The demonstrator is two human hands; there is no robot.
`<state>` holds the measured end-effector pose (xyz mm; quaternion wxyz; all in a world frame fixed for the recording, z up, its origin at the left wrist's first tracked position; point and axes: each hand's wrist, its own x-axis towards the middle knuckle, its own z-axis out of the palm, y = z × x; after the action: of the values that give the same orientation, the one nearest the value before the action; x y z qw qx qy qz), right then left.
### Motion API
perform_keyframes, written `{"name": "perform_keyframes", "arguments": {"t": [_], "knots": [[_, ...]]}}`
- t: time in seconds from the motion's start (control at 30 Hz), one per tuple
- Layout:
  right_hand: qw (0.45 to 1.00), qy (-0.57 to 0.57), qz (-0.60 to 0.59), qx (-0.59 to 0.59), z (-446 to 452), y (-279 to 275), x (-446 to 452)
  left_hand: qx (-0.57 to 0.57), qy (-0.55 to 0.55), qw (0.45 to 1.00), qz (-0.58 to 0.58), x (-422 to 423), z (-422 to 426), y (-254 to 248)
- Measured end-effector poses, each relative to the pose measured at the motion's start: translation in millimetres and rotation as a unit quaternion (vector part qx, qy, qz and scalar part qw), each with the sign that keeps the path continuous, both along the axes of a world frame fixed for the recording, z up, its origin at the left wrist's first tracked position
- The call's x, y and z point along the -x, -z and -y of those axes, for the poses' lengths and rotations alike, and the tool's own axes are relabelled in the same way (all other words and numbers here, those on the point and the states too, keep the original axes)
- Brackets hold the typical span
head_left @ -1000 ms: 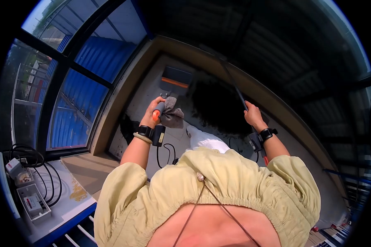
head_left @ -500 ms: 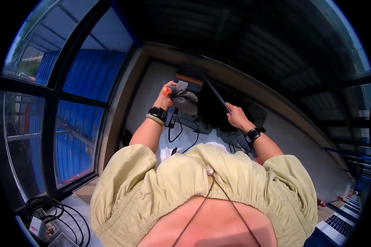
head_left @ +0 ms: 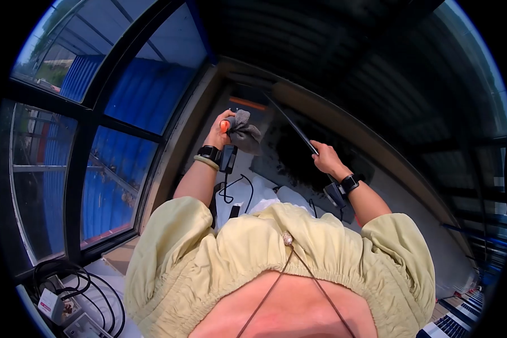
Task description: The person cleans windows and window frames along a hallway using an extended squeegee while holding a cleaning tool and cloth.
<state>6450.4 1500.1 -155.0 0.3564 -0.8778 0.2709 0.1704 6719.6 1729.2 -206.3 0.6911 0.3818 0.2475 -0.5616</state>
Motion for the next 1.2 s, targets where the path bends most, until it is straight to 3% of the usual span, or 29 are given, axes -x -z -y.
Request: {"name": "perform_keyframes", "arguments": {"t": [0.03, 0.1, 0.17, 0.3, 0.43, 0.53, 0.6, 0.77, 0.8, 0.87, 0.97, 1.07, 1.2], "knots": [[1.0, 0.003, 0.003, 0.014, -3.8, -1.3, -8.4, -0.002, 0.008, 1.0, 0.008, -4.1, -2.9, -4.5], [0.999, -0.004, 0.018, 0.049, -12.1, 5.4, -35.3, 0.011, -0.009, 0.982, 0.187, -2.3, -7.3, -3.4], [0.997, -0.021, -0.009, 0.079, -18.8, 20.7, -81.4, 0.021, -0.023, 0.975, 0.222, -8.4, -13.1, -2.6], [0.994, -0.079, -0.052, 0.063, -32.7, 30.3, -129.0, 0.017, -0.042, 0.997, 0.065, -24.3, -29.5, 2.8], [0.999, -0.019, -0.014, -0.037, -26.9, 4.6, -132.3, -0.014, -0.041, 0.998, 0.047, -26.2, -40.2, -23.8], [1.0, -0.023, 0.005, 0.021, -33.0, -5.9, -158.9, 0.017, -0.054, 0.998, 0.021, -34.7, -49.1, -20.3], [0.99, -0.071, -0.001, 0.12, -33.1, -6.1, -182.8, 0.005, -0.042, 0.999, 0.027, -36.7, -53.5, -20.4], [0.997, -0.029, -0.072, 0.024, -54.7, 9.8, -213.6, 0.006, -0.064, 0.998, 0.023, -43.7, -64.9, -10.5], [0.996, -0.058, -0.063, 0.033, -69.5, 0.3, -202.3, 0.01, -0.063, 0.998, 0.009, -40.6, -77.3, -11.1], [0.99, 0.051, -0.103, -0.081, -83.6, -55.3, -184.0, 0.017, -0.06, 0.998, -0.02, -43.8, -84.4, -10.3], [0.994, 0.058, -0.089, -0.028, -80.4, -61.8, -176.4, 0.042, -0.041, 0.998, 0.011, -53.4, -83.9, -11.1], [0.985, -0.062, -0.024, 0.162, -70.5, -3.2, -199.0, 0.049, -0.042, 0.997, -0.036, -56.8, -83.1, -1.2], [0.989, -0.056, -0.054, 0.127, -104.3, 9.0, -255.7, 0.086, -0.066, 0.993, -0.04, -51.0, -84.9, 5.5]]}}
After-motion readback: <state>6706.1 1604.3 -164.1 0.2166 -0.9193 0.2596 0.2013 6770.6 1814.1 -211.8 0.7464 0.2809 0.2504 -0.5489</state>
